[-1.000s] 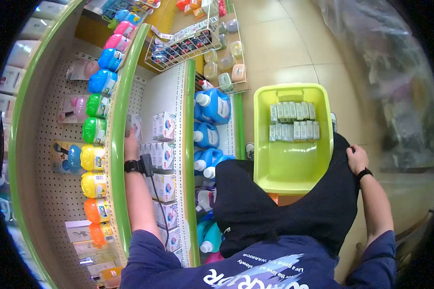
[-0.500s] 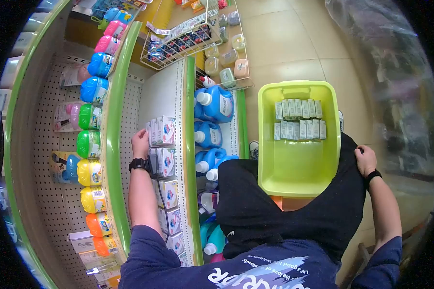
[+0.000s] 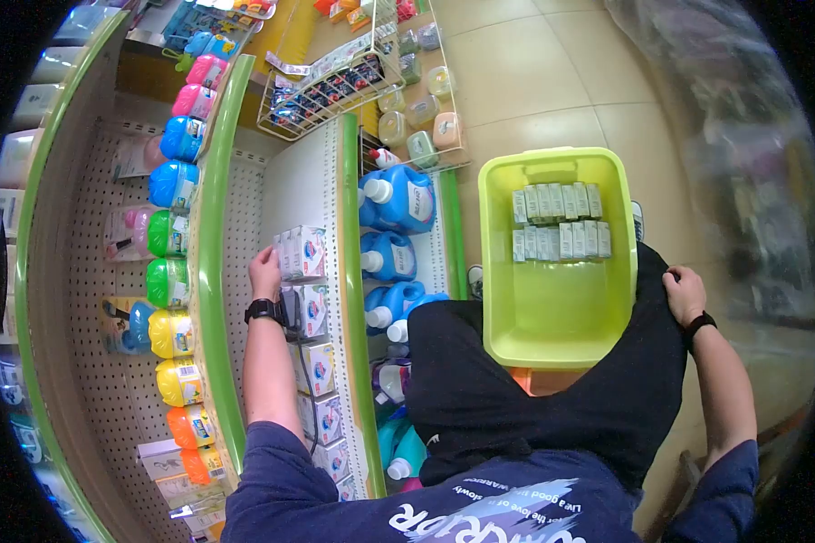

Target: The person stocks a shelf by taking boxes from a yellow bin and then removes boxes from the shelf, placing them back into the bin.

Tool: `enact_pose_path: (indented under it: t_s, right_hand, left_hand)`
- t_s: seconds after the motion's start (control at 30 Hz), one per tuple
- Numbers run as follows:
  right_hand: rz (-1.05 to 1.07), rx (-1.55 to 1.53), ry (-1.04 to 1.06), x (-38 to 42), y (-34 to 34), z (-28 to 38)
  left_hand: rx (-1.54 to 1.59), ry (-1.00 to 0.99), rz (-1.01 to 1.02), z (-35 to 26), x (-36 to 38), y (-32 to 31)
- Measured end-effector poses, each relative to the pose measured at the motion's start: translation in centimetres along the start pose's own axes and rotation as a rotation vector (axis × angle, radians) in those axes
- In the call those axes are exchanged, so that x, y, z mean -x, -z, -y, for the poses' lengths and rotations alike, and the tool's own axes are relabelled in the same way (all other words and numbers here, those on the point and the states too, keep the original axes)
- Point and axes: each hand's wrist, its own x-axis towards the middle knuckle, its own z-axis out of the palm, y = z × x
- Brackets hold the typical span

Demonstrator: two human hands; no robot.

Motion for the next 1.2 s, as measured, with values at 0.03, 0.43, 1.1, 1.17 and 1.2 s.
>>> enact_pose_path:
  t_s: [0.03, 0.43, 1.1, 1.17, 1.2]
  right_hand:
    - [-0.009, 0.014, 0.014, 0.0, 0.0, 0.1]
    - [0.051, -0.018, -0.034, 0.4, 0.3, -0.6]
    - [0.13, -0.35, -0.054, -1.3, 2.6, -4.4]
    - [0.12, -0.331, -0.039, -1.0, 2.4, -4.4]
    - [0.11, -0.331, -0.025, -0.8, 2.3, -4.4]
  left_hand:
    - [-0.001, -0.001, 0.012, -0.1, 0.0, 0.1]
    - [0.106, -1.07, 0.392, -18.5, 19.4, -25.2]
    - [0.245, 0.4, 0.913, -1.6, 27.0, -59.9]
    - [0.194, 0.247, 0.878, -2.6, 26.8, -59.1]
    - [0.193, 0.31, 0.903, -3.8, 26.6, -58.3]
